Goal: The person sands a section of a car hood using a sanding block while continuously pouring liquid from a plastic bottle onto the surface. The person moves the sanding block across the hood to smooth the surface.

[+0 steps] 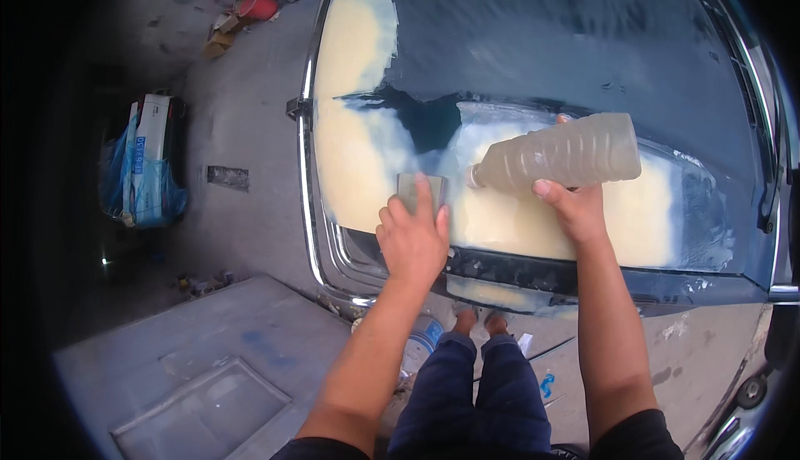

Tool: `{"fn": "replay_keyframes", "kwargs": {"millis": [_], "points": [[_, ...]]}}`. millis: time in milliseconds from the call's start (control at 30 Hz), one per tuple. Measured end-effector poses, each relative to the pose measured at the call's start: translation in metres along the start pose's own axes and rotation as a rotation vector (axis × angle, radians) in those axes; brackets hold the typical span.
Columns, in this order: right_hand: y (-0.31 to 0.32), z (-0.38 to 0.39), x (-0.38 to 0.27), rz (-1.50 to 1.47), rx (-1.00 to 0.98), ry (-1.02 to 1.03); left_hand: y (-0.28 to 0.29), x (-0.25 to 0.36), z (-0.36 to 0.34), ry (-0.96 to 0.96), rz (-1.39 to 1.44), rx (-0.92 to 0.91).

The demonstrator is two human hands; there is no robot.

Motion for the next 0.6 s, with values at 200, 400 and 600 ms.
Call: {"fn": "replay_keyframes", "kwargs": {"millis": [200,400,600], "points": [[-0.005,0.001,-0.001,0.003,-0.006,-0.045,0.003,-0.053,-0.059,0.144,-0.037,0.014],[0.0,-0.001,-0.001,0.012,0.007,-0.031,0.004,0.022,0.036,-0.094,-0.027,-0.031],[-0.006,0.002,0.004,0.002,0.005,-0.015,0.006,-0.064,-0.076,0.18,-0.052,0.028]]}}
Point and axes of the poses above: each hand's wrist, its own z-axis away from the middle knuckle, its own y-axis out of the back of the hand, x = y × z, the point moved 4 cm from there along -z, towards the middle knuckle, and after that the axes turned 14 degrees about -y, right-handed, at the moved point
